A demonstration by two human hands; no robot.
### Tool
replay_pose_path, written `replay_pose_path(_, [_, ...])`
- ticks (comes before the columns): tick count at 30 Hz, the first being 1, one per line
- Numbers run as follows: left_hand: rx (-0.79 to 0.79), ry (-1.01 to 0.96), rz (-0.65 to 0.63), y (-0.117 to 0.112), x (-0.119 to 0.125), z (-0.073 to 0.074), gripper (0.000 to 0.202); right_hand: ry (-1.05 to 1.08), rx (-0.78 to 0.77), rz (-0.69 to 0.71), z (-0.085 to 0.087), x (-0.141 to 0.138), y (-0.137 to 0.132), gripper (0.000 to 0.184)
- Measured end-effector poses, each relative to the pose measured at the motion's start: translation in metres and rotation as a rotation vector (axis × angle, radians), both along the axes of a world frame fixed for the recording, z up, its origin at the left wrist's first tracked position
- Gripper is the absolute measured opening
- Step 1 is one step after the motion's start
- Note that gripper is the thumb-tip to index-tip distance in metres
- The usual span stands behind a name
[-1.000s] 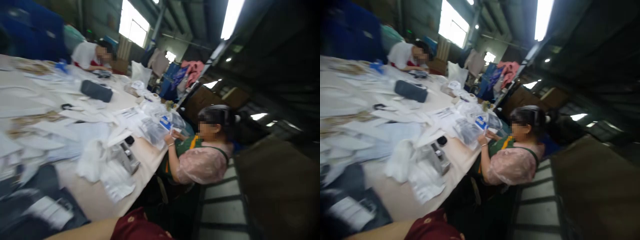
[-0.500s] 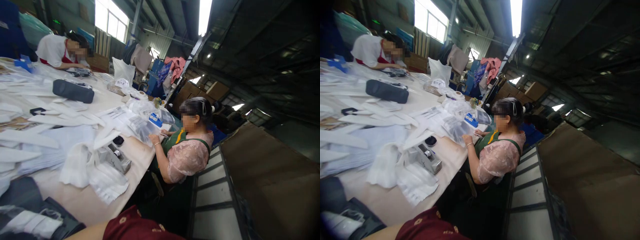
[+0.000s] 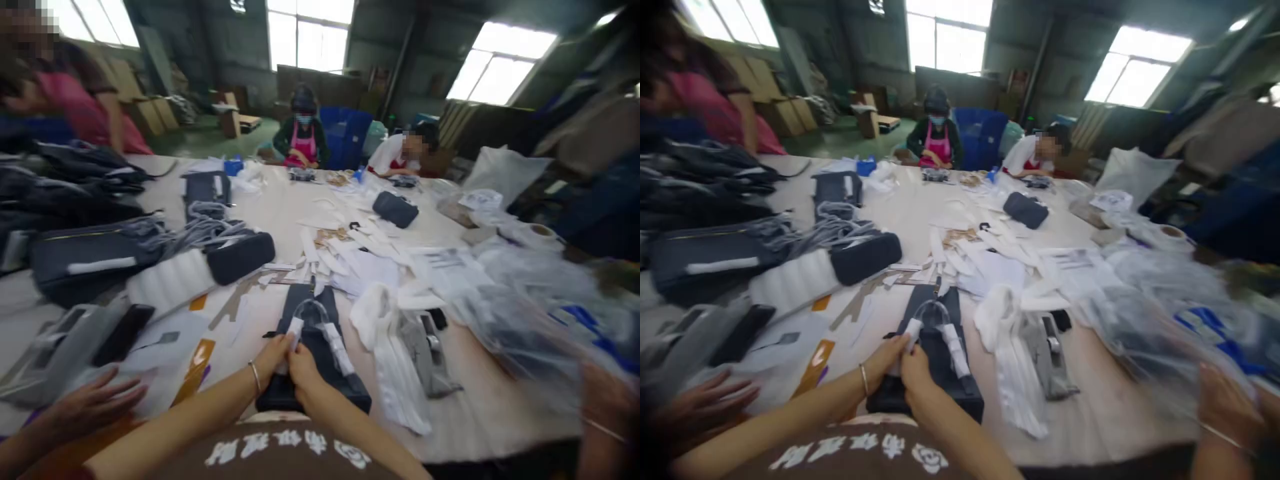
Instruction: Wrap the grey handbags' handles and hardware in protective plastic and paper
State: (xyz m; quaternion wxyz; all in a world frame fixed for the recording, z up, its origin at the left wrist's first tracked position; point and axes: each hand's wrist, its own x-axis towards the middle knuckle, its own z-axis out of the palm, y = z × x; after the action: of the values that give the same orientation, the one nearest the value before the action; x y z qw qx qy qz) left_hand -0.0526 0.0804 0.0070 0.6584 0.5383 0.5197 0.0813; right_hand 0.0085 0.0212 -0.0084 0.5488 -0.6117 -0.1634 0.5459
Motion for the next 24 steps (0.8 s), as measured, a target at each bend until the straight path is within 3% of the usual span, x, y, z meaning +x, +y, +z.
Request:
replay_pose_path(2, [0.149, -0.012, 0.015, 0.014, -0.035, -0.005, 0.041, 0.063, -0.044, -0.023, -0.008, -0.011, 0.004, 0.019])
replay_pose_path(4, [0.312, 0.051, -0.048, 0.030, -0.060, -0.014, 0.040, 0.098, -0.043, -0.067, -0.014, -0.007, -0.001, 0.023])
replay_pose_path(7, [0.590, 0.450, -0.225, 0.064, -0.094, -0.033, 0.036, 0.103, -0.035, -0.095, -0.018, -0.001, -0.010, 0.027])
replay_pose_path(10, [0.647, 0.593, -0.250, 0.102, -0.118, -0.052, 0.042, 0.064, -0.069, -0.107, -0.017, -0.003, -0.010, 0.029])
replay_pose_path(15, [0.623, 0.673, -0.281, 0.135, -0.114, -0.067, 0.045, 0.092, -0.070, -0.117, -0.010, -0.007, -0.007, 0.032])
replay_pose_path(19, [0.565, 0.699, -0.237, 0.138, -0.103, -0.067, 0.040, 0.099, -0.065, -0.120, -0.006, -0.008, -0.010, 0.034])
replay_pose_path(24, [0.498, 0.604, -0.112, 0.133, -0.108, -0.063, 0.018, 0.110, -0.061, -0.104, -0.011, -0.008, -0.014, 0.038])
